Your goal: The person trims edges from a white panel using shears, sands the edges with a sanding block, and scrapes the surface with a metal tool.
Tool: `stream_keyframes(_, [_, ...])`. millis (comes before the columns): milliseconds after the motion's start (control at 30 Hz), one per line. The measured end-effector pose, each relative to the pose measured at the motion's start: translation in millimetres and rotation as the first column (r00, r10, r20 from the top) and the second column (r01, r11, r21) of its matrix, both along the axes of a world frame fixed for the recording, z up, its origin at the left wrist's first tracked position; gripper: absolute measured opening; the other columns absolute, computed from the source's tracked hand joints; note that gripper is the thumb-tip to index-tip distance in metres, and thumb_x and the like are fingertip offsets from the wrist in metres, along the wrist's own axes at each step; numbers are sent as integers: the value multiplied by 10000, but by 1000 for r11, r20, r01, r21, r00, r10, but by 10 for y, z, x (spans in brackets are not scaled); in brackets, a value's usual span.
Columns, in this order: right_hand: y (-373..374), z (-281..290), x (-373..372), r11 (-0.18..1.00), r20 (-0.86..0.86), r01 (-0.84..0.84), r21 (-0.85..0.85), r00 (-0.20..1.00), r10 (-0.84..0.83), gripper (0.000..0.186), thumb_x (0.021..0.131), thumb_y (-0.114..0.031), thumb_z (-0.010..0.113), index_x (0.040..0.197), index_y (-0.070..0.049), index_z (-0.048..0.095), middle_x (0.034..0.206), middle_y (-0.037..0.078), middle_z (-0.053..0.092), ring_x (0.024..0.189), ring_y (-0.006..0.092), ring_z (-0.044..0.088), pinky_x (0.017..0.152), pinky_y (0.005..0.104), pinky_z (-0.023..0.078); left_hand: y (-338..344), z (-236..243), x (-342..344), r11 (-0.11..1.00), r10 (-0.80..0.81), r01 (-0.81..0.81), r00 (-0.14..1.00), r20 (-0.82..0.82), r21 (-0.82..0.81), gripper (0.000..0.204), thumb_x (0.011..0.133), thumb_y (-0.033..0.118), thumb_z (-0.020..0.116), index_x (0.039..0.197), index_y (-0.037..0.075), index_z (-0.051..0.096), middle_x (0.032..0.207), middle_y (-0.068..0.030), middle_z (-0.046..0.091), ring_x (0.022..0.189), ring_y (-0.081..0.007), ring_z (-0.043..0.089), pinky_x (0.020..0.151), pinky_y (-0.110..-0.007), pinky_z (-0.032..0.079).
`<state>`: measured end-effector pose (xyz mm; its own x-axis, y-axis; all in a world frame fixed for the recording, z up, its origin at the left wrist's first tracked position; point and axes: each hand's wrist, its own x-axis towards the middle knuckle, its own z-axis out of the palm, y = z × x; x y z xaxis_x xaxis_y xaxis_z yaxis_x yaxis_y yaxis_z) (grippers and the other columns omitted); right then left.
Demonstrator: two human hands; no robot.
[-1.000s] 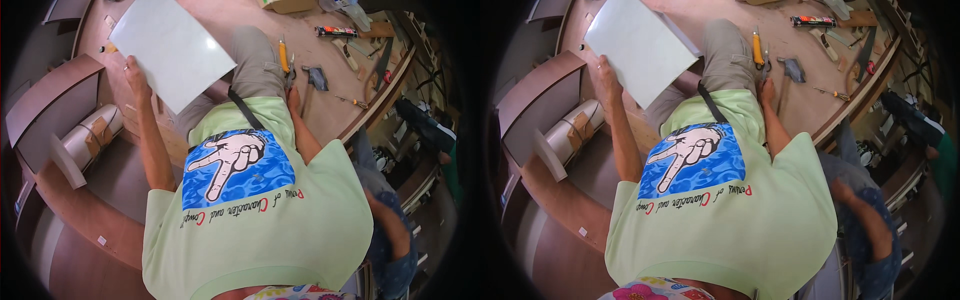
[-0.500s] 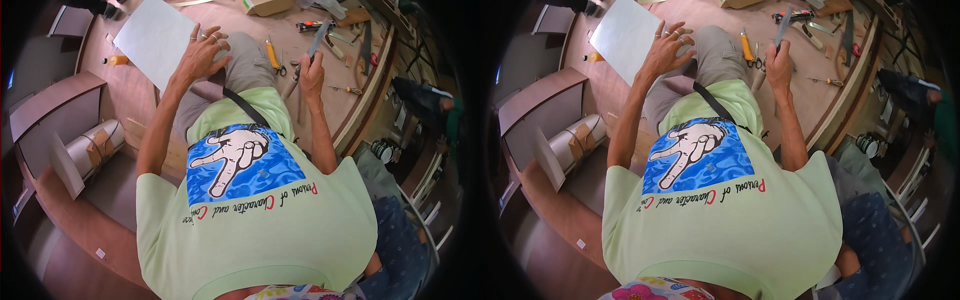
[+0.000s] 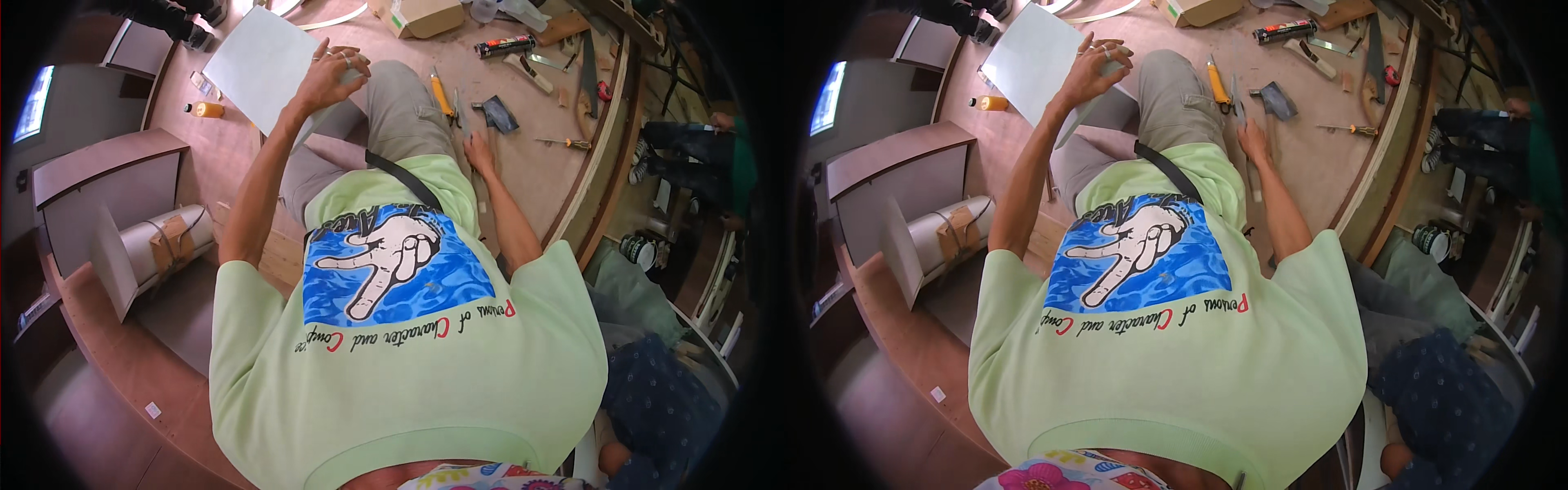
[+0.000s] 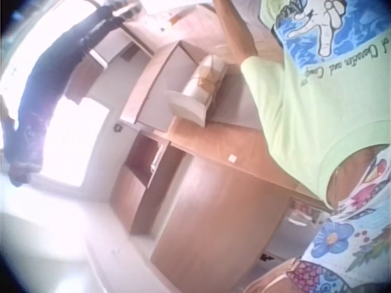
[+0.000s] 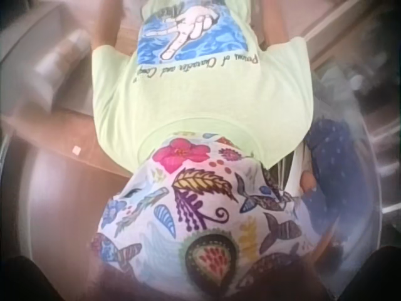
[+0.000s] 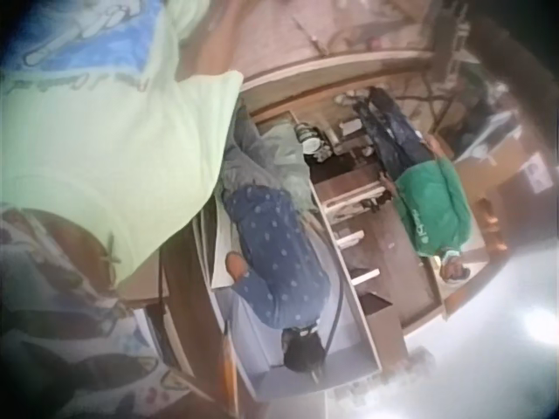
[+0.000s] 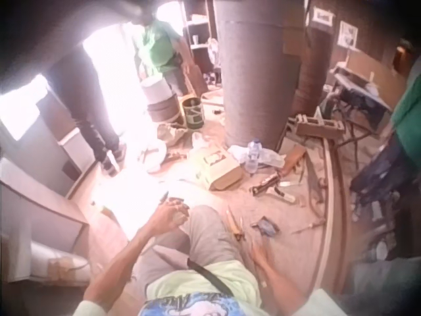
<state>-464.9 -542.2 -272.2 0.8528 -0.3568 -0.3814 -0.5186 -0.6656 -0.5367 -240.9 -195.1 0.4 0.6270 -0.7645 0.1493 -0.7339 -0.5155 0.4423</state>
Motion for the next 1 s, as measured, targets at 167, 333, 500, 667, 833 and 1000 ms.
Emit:
stream_keyframes(167, [293,-109,-680,995,-115,11,102,993,1,379,951,-344,508,1170,-37,551,1097,286,681,1030,500,630,878,579,473,130,166,-14,994,109,-110,976,-187,9,154,944,236,667,1004,134,767,1134,-32,747,1261,-219,601,1235,-504,176])
stream_keyframes(333, [443,102,-937,995,-107,36,92,994,-26,362,976,-343,500,1165,-37,550,1020,288,681,964,513,623,832,601,462,145,210,107,910,311,-374,901,-303,-177,241,978,250,626,1045,65,765,1038,-82,762,1011,-284,697,947,-362,500])
stream_keyframes(500, [323,493,-502,999,-3,41,25,999,-41,353,992,-348,471,1166,-48,536,990,298,672,927,526,614,806,612,451,282,36,137,972,223,-210,966,128,-109,228,1000,260,590,1089,129,755,1140,-60,736,1146,-261,646,1135,-459,361])
stream_keyframes(667, [25,378,-115,996,119,74,-43,991,-68,359,996,-360,444,1203,-79,527,998,290,672,911,526,622,777,614,457,208,137,44,982,182,-188,972,145,28,212,996,263,595,1098,152,743,1198,-30,717,1228,-221,605,1204,-487,250])
stream_keyframes(833, [251,725,140,998,119,45,40,992,-49,350,996,-362,449,1206,-92,522,994,288,677,901,529,623,779,618,454,265,140,-37,981,179,-188,969,170,37,190,989,228,614,1101,145,744,1183,-41,720,1224,-220,609,1210,-489,242])
stream_keyframes(1000, [287,288,33,997,68,-17,-78,997,22,347,989,-356,449,1171,-67,508,936,315,679,898,541,631,782,610,470,281,167,-126,988,111,-126,980,167,84,181,955,246,663,1079,137,734,1213,-39,705,1252,-216,589,1223,-514,220])
